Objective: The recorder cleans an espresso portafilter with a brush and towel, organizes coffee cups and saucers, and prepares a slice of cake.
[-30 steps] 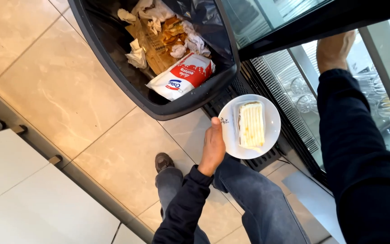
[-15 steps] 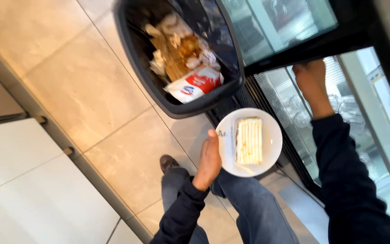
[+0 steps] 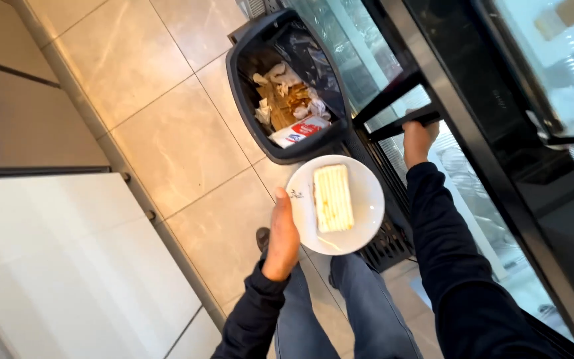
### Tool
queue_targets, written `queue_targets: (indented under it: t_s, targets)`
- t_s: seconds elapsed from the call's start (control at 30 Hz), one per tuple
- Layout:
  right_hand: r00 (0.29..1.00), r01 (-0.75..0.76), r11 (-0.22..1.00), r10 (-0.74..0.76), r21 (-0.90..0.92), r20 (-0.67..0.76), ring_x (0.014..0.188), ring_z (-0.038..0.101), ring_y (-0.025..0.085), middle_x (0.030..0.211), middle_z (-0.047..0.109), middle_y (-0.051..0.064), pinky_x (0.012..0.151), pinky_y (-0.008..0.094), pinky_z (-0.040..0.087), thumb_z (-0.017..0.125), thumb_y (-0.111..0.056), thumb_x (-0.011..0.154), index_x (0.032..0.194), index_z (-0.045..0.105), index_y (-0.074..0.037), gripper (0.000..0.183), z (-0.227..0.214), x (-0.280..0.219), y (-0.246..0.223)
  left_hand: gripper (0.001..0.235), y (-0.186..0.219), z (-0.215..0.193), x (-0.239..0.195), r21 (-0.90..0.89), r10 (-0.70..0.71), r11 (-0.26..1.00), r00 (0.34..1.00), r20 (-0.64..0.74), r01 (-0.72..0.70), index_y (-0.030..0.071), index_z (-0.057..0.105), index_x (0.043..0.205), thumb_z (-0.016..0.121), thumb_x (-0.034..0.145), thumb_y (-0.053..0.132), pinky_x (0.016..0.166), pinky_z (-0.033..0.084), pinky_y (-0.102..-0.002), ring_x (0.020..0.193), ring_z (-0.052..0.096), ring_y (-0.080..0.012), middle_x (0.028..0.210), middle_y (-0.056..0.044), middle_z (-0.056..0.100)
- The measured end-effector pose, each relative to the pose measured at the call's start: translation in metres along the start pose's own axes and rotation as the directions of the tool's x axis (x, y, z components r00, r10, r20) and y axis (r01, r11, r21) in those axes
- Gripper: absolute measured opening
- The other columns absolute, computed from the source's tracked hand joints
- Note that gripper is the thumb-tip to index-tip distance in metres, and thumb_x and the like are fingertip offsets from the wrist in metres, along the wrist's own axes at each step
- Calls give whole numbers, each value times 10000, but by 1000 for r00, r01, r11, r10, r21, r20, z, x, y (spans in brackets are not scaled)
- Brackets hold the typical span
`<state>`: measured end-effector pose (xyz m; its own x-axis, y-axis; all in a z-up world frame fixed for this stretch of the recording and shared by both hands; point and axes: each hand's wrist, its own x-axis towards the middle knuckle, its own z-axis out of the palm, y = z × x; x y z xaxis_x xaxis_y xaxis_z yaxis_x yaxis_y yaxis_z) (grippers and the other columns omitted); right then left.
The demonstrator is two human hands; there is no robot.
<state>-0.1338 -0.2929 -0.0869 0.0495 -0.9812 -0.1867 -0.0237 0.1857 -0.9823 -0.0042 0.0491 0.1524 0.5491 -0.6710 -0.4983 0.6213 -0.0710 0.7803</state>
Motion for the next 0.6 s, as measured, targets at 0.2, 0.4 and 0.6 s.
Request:
queue_targets:
  t_s: [0.2,0.4,0.6]
  targets:
    - [996,69,950,-46,-305,80,991,526,315,1052,546,168,856,408,437,727,-133,914,1075,489,53,342,-153,-31,59,731,32,13,-62,-88,46,995,993,-111,-55,-33,563,1395,305,1046,555,1041,477,-313,1195,648,-174,1332,-101,680]
    - [849,-509,788,392,346,354,995,595,146,1018,645,31,1033,363,444,647,-86,1000,1022,626,-53,45,-250,-72,20,740,56,-2,-134,-160,88,980,980,-177,-117,-38,548,1428,304,1057,553,1057,459,-335,1232,620,-206,1368,-129,660]
    - [884,440,373,-22,-817,466,1154,693,341,1218,726,234,1013,391,527,726,-316,934,1240,686,66,491,-335,-68,29,779,89,-24,-191,-201,18,977,963,-270,-75,-10,539,1437,286,1018,596,1055,463,-329,1262,623,-192,1393,-113,656]
